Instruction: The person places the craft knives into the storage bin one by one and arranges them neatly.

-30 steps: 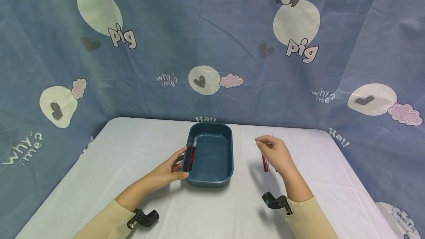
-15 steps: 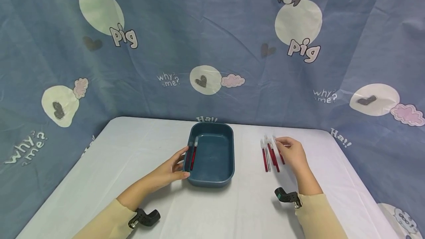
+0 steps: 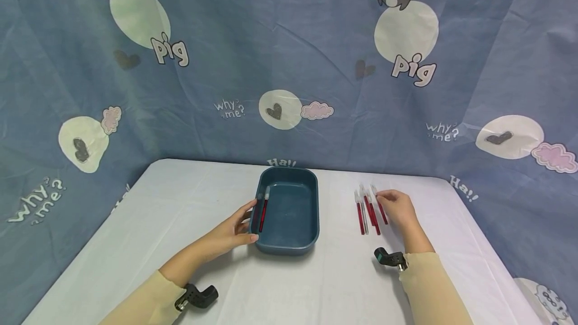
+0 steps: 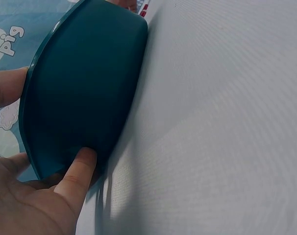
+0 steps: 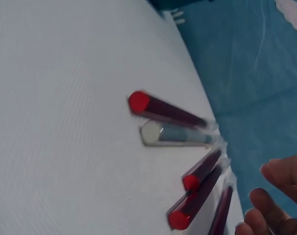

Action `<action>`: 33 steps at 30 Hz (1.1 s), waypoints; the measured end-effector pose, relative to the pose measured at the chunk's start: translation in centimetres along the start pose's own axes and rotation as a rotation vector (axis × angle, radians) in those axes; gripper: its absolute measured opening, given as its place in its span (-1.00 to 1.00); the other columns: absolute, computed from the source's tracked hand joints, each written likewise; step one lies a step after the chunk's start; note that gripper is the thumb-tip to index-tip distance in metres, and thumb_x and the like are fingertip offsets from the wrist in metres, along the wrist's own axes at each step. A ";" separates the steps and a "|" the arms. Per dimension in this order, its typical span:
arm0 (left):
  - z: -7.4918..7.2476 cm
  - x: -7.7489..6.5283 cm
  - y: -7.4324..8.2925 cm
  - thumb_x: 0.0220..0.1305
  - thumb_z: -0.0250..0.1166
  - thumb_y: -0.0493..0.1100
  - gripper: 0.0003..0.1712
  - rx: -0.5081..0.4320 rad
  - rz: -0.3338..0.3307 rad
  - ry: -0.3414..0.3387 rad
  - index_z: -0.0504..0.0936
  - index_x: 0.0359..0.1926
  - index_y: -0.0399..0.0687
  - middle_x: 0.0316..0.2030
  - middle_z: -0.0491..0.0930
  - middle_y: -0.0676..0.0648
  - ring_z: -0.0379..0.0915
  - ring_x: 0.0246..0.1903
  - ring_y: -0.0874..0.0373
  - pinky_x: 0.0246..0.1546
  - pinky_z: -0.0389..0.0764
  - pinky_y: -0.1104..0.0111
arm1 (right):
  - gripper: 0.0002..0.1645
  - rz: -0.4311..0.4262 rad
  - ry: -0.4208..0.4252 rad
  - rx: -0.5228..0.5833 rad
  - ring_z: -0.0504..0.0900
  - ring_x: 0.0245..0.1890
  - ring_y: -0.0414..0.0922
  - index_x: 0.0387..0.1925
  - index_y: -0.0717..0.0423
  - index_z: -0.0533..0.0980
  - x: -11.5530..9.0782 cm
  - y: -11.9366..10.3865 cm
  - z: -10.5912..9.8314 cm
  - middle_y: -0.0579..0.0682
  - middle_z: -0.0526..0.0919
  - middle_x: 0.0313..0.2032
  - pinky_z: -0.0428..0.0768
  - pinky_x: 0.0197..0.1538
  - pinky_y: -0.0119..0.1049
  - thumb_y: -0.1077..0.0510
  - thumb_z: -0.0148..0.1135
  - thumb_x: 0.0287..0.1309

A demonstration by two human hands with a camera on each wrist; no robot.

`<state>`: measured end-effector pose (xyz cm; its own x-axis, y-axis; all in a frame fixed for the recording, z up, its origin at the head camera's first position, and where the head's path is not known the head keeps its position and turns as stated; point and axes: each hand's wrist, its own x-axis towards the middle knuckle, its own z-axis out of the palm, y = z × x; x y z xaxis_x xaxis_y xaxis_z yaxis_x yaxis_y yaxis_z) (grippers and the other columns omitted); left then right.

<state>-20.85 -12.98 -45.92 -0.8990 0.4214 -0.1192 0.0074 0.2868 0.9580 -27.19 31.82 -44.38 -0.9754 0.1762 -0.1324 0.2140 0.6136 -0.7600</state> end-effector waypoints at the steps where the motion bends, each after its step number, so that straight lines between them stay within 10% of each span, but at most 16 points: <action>1: 0.0 0.0 0.0 0.27 0.42 -0.11 0.10 0.000 0.001 -0.001 -0.10 0.61 0.19 0.54 -0.04 -0.29 0.04 0.47 -0.26 0.40 0.19 -0.07 | -0.48 0.010 -0.010 0.003 0.47 0.21 0.24 0.24 0.27 0.46 0.1 0.2 0.0 0.34 0.45 0.26 0.50 0.20 0.12 -0.01 0.02 0.48; 11: 0.1 0.1 0.0 0.27 0.42 -0.10 0.09 0.011 0.005 0.002 -0.09 0.61 0.19 0.53 -0.02 -0.29 0.05 0.46 -0.25 0.40 0.20 -0.07 | -0.52 -0.002 -0.033 -0.023 0.47 0.20 0.27 0.25 0.26 0.47 1.6 1.7 0.4 0.38 0.42 0.29 0.60 0.08 0.03 0.06 0.07 0.47; 19: 0.0 0.1 0.0 0.28 0.40 -0.12 0.09 0.008 0.011 -0.011 -0.13 0.61 0.15 0.54 -0.04 -0.29 0.05 0.47 -0.25 0.42 0.18 -0.04 | -0.57 -0.007 -0.031 -0.086 0.59 -0.25 -0.01 0.18 0.25 0.53 2.3 2.2 0.5 0.34 0.58 0.07 0.56 -0.40 -0.37 0.16 0.23 0.35; 33: 0.2 0.0 0.0 0.28 0.40 -0.12 0.09 0.011 0.011 -0.006 -0.12 0.61 0.16 0.54 -0.04 -0.29 0.05 0.46 -0.25 0.42 0.16 -0.05 | -0.59 -0.014 -0.038 -0.148 0.63 -0.21 0.05 0.12 0.27 0.57 2.2 1.8 0.0 0.36 0.60 0.04 0.63 -0.25 -0.18 0.19 0.27 0.29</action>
<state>-20.80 -12.84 -45.99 -0.8962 0.4296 -0.1104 0.0218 0.2913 0.9564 -29.00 33.32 -46.05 -0.9791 0.1390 -0.1484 0.2027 0.7232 -0.6602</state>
